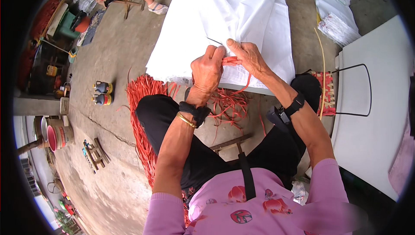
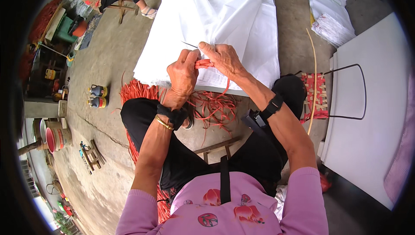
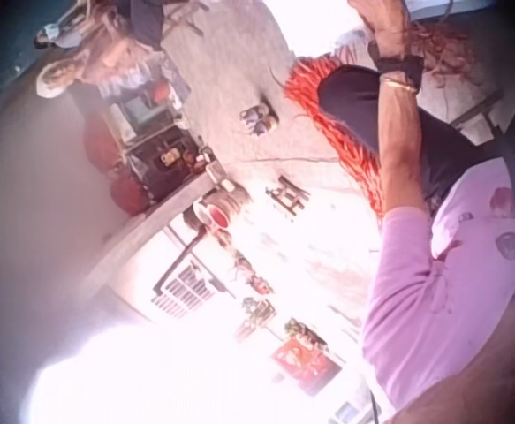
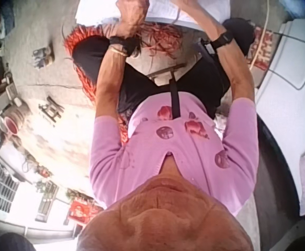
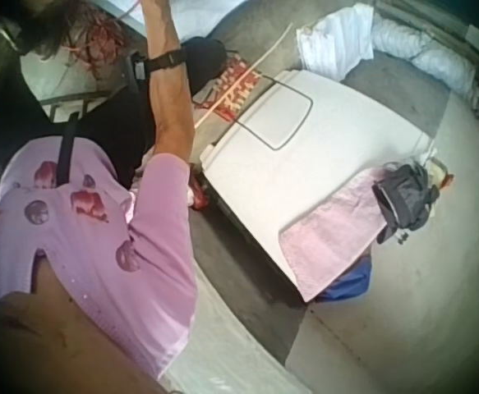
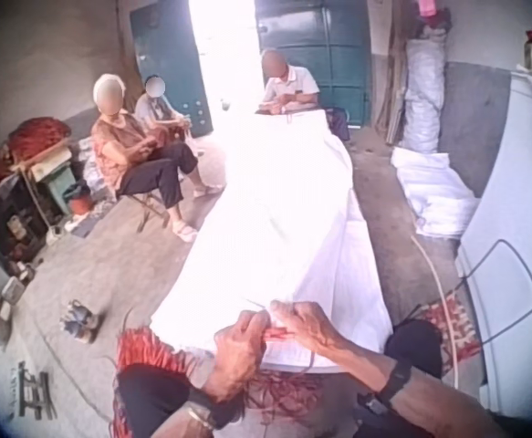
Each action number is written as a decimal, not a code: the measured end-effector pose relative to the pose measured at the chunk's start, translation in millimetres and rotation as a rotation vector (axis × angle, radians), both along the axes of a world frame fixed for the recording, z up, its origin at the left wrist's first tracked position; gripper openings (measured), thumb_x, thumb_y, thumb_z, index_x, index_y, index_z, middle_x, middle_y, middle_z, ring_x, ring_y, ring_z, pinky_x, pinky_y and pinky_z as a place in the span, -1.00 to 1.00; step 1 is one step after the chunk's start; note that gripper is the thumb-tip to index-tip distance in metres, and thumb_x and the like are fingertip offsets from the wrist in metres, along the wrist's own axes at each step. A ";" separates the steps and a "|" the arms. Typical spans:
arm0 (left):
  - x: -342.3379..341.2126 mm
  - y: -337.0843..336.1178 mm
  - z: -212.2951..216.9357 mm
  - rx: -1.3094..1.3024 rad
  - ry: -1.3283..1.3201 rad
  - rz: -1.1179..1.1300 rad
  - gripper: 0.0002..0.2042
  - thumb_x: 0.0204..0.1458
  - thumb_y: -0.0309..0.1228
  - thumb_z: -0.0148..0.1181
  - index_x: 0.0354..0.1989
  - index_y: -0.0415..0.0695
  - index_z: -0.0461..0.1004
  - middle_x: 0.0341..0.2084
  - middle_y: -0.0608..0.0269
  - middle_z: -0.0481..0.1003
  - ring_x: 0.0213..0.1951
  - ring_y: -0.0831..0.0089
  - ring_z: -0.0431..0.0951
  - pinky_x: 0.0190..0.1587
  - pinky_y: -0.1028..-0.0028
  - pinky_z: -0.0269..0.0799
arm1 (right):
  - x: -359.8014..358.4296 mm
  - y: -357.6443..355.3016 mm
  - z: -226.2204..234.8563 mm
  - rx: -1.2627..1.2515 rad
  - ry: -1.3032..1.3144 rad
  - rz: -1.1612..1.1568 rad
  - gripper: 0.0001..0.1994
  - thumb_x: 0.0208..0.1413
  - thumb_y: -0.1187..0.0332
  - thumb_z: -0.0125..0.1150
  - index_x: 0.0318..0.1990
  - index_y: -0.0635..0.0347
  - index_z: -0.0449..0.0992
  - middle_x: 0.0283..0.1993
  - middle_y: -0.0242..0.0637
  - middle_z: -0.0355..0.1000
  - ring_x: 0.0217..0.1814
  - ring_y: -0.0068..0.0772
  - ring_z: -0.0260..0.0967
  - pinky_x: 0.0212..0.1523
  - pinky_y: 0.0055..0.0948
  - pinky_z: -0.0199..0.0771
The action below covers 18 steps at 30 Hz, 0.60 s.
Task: Tying red plastic strips to a white fabric bag using a needle tool.
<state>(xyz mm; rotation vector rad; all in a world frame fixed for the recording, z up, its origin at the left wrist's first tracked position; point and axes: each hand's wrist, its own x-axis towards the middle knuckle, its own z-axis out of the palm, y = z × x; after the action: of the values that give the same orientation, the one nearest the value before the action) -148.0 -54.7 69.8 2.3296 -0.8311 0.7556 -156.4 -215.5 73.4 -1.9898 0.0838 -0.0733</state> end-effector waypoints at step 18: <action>-6.0 7.9 11.1 0.008 -0.003 0.109 -0.73 -0.30 -0.64 0.13 -0.35 -0.07 0.41 -0.53 0.24 0.38 -0.55 0.22 0.46 -0.55 0.36 0.37 | 8.9 -11.6 5.0 -0.376 -0.129 0.104 -0.46 -0.05 0.06 0.17 -0.79 0.37 0.23 -0.82 -0.10 0.08 -0.74 -0.32 0.02 -0.63 -0.30 0.17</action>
<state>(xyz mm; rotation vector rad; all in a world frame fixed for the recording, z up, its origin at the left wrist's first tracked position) -154.1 -46.8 80.8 2.3971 -0.7135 0.8029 -147.5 -227.1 78.4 -2.3550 -0.1263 -0.1600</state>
